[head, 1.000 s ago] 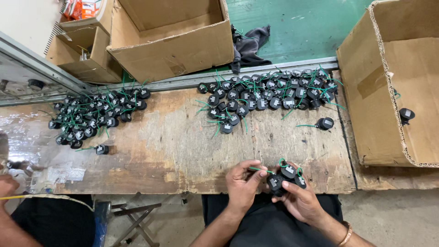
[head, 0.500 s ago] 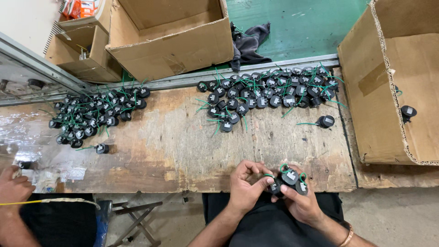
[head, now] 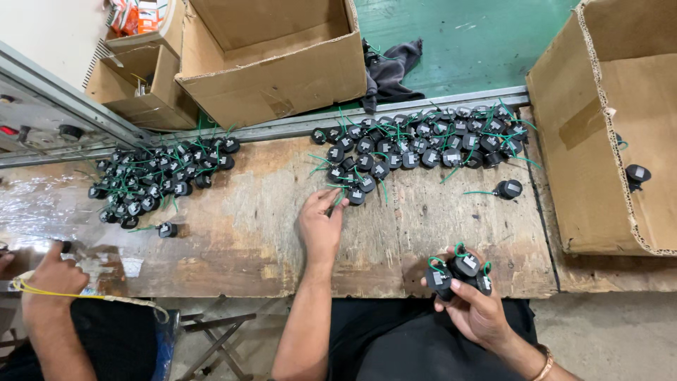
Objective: The person picks up black round coil components with green wire leads from the workbench, winds and twists the wire around each component by hand, and places the finished pieces into a cardboard box, working through the pile one at a time.
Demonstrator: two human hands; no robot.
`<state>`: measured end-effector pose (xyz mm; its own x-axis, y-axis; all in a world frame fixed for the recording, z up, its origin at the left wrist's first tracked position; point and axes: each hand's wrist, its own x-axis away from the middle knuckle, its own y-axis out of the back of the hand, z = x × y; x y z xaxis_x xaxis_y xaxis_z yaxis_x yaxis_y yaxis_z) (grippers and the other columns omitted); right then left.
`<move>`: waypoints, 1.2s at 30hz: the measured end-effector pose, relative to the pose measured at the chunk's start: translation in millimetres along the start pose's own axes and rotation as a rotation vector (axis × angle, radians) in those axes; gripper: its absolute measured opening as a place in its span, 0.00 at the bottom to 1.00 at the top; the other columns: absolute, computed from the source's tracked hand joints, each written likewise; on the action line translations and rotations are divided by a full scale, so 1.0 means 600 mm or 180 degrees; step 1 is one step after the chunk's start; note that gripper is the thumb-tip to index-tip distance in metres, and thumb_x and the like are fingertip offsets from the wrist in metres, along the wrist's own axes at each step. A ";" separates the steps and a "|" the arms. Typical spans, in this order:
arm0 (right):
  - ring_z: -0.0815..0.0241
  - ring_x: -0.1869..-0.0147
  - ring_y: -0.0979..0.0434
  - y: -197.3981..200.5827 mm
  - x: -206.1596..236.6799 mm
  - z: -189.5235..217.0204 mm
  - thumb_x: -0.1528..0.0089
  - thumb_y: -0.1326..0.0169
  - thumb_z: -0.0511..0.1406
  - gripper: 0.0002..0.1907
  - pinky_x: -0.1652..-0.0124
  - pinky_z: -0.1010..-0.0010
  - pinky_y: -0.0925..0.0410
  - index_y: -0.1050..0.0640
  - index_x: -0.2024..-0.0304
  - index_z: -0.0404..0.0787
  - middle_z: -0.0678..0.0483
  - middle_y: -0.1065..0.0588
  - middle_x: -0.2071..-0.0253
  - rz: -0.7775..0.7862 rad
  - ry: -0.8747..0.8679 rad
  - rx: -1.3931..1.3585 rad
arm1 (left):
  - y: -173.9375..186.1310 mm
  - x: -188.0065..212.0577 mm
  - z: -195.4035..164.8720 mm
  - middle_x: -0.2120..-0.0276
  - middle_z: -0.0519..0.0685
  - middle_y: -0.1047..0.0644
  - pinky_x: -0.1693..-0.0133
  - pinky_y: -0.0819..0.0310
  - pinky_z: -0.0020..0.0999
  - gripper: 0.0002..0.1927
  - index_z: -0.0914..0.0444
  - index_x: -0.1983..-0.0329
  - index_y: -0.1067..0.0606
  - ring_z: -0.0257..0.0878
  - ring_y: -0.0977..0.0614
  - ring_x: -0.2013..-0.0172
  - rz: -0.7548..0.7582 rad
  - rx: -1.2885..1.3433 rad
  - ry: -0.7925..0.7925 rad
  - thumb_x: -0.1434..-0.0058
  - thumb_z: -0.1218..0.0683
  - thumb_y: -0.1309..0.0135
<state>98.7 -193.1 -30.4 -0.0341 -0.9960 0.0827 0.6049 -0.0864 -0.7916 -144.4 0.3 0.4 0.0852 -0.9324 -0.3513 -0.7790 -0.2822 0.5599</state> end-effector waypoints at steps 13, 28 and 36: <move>0.45 0.29 0.32 -0.024 -0.022 -0.003 0.36 0.43 0.30 0.30 0.36 0.43 0.37 0.36 0.32 0.44 0.45 0.34 0.34 0.0232 -0.0041 -0.0623 | -0.008 0.124 -0.081 0.66 0.52 0.16 0.60 0.18 0.37 0.07 0.62 0.56 0.22 0.39 0.14 0.63 -0.0043 0.3768 0.0103 0.37 0.61 0.40; 0.54 0.36 0.28 -0.034 -0.003 0.016 0.46 0.39 0.22 0.30 0.42 0.62 0.30 0.32 0.43 0.41 0.46 0.30 0.39 -0.0166 0.1244 0.2252 | -0.007 0.173 -0.150 0.63 0.53 0.19 0.58 0.23 0.37 0.15 0.64 0.70 0.28 0.45 0.18 0.61 0.1286 0.2445 -0.0436 0.49 0.63 0.30; 0.54 0.35 0.28 -0.062 0.007 0.063 0.48 0.37 0.23 0.29 0.38 0.62 0.35 0.31 0.46 0.41 0.45 0.29 0.41 -0.0170 0.1081 0.2517 | -0.003 0.183 -0.116 0.63 0.49 0.21 0.57 0.24 0.34 0.15 0.64 0.69 0.29 0.38 0.19 0.61 0.0457 0.1790 -0.1047 0.47 0.60 0.31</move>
<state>105.9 -193.4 22.2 -0.2379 -0.9549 -0.1776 0.9677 -0.2174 -0.1273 -90.2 -117.4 13.0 -0.1681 -0.8092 -0.5630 -0.9814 0.0837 0.1728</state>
